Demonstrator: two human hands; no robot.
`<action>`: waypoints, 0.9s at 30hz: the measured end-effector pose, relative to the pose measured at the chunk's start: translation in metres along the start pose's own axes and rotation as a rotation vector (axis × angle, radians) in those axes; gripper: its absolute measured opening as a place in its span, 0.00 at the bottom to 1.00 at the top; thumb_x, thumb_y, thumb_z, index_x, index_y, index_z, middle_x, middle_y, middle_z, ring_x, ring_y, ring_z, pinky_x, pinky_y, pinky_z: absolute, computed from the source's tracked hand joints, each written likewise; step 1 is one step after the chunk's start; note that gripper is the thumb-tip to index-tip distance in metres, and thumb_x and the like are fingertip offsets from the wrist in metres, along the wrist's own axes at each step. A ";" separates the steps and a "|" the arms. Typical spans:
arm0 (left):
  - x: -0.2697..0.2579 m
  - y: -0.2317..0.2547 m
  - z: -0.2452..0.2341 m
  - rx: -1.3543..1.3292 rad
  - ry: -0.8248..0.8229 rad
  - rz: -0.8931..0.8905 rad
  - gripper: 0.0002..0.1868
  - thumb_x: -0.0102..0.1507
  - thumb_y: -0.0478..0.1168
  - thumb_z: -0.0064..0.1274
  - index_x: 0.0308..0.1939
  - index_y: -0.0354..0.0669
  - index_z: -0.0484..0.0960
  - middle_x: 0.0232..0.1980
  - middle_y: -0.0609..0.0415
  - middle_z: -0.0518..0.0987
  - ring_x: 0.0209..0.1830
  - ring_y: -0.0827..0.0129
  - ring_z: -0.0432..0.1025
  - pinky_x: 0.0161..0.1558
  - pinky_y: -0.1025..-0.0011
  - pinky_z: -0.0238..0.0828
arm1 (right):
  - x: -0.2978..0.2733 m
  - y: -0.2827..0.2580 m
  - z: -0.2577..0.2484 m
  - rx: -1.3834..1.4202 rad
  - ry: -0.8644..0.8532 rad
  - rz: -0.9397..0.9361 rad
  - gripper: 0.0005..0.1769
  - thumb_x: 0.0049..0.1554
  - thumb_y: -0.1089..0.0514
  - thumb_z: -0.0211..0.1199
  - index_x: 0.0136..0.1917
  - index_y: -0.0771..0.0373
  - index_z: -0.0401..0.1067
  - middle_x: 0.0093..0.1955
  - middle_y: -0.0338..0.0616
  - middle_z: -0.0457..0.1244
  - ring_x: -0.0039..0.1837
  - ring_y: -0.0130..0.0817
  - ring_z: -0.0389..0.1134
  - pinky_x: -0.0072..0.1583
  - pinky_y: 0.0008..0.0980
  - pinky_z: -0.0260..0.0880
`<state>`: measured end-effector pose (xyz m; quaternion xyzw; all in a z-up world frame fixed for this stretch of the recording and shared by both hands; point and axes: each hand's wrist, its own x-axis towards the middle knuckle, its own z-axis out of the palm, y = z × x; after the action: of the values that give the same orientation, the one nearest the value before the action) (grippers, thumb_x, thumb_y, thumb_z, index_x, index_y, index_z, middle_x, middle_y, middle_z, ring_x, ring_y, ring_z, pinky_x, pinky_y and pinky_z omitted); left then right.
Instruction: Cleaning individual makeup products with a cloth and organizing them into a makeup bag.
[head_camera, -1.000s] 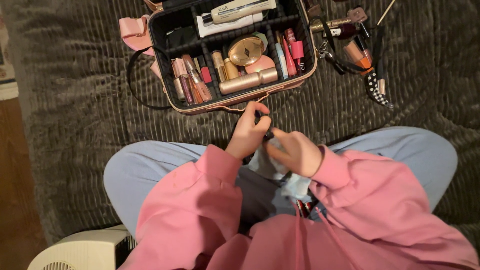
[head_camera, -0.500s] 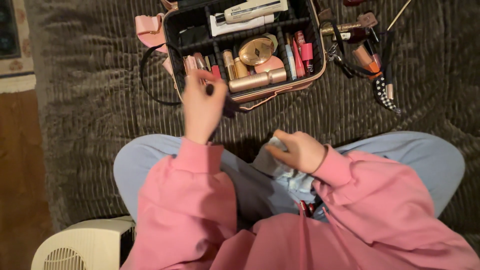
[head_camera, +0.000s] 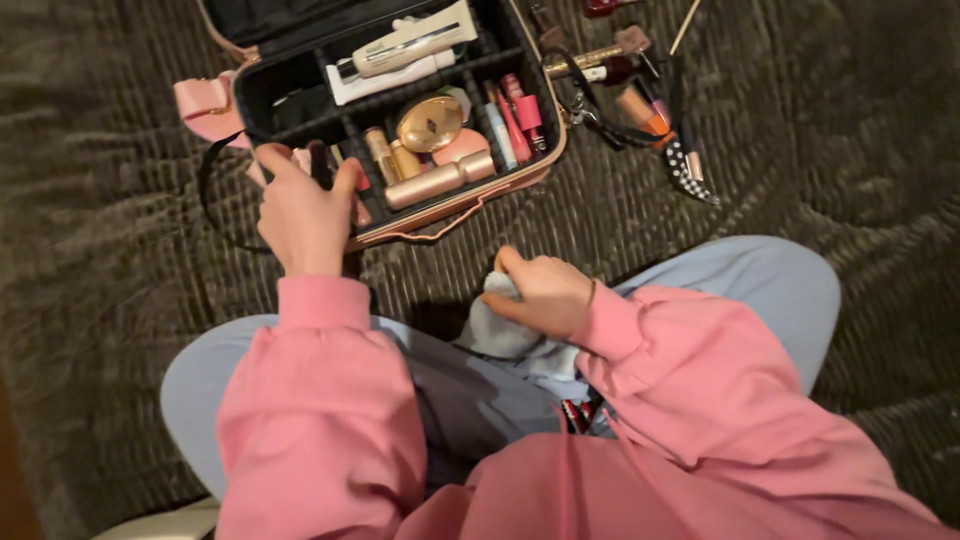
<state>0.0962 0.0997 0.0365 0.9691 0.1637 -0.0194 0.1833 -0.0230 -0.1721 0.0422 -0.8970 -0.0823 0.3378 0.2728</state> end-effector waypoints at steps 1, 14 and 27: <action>-0.004 0.005 -0.002 -0.034 0.026 0.022 0.36 0.64 0.62 0.64 0.59 0.48 0.59 0.41 0.35 0.82 0.44 0.31 0.78 0.47 0.37 0.73 | -0.003 -0.005 -0.005 0.033 0.016 0.017 0.27 0.56 0.31 0.57 0.54 0.51 0.59 0.43 0.67 0.69 0.52 0.72 0.71 0.54 0.61 0.69; -0.059 0.172 0.078 -0.419 -0.130 1.014 0.08 0.67 0.35 0.49 0.51 0.44 0.76 0.41 0.42 0.80 0.48 0.46 0.77 0.50 0.56 0.75 | -0.052 -0.031 -0.029 -0.309 -0.200 -0.425 0.29 0.49 0.31 0.58 0.41 0.58 0.77 0.41 0.48 0.71 0.44 0.58 0.75 0.43 0.56 0.77; -0.026 0.274 0.216 0.165 0.000 1.184 0.06 0.62 0.39 0.57 0.42 0.46 0.80 0.46 0.50 0.71 0.45 0.54 0.67 0.45 0.57 0.67 | -0.238 0.249 0.175 -0.207 -0.082 0.989 0.26 0.57 0.44 0.43 0.45 0.63 0.76 0.50 0.50 0.69 0.64 0.54 0.58 0.60 0.60 0.26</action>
<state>0.1656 -0.2271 -0.0669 0.9066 -0.4062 0.0735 0.0870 -0.3266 -0.3835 -0.0693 -0.8369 0.3087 0.4517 -0.0135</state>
